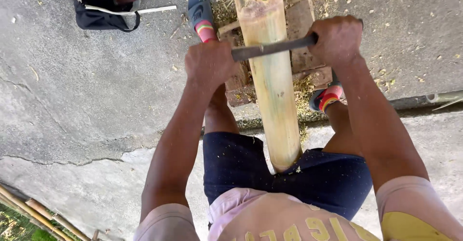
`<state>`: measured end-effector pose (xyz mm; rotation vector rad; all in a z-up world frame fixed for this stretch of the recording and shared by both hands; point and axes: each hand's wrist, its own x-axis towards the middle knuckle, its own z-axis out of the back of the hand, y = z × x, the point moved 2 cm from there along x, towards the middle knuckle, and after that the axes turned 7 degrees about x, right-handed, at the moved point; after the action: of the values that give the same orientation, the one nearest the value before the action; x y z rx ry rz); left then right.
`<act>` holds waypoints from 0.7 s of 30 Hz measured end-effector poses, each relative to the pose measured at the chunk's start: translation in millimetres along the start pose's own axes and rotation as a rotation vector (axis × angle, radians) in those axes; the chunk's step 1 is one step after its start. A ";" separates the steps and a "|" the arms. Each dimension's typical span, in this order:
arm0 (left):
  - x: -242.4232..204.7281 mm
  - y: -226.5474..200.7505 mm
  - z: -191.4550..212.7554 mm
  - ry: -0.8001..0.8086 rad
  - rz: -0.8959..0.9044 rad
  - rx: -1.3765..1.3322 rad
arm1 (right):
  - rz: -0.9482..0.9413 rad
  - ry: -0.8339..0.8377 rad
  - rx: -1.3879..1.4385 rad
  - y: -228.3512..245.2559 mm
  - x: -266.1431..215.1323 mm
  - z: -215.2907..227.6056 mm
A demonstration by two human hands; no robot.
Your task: Shaving the outer skin or nodes of a bamboo pole using a large knife.
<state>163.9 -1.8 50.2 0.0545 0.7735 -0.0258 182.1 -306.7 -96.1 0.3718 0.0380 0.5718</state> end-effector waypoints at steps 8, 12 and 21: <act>52.7 26.8 8.7 -0.256 -0.082 0.050 | 0.136 -0.166 -0.307 7.9 55.9 20.5; 30.9 14.3 23.0 -0.139 -0.057 0.039 | -0.034 -0.091 -0.043 -7.5 28.5 -6.6; 22.5 7.3 23.4 0.051 0.000 0.107 | 0.010 -0.058 0.077 -15.9 23.0 -27.3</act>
<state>196.6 4.0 51.5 0.1576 0.8229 -0.0663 205.9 -297.7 -125.6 0.4637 0.0022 0.5701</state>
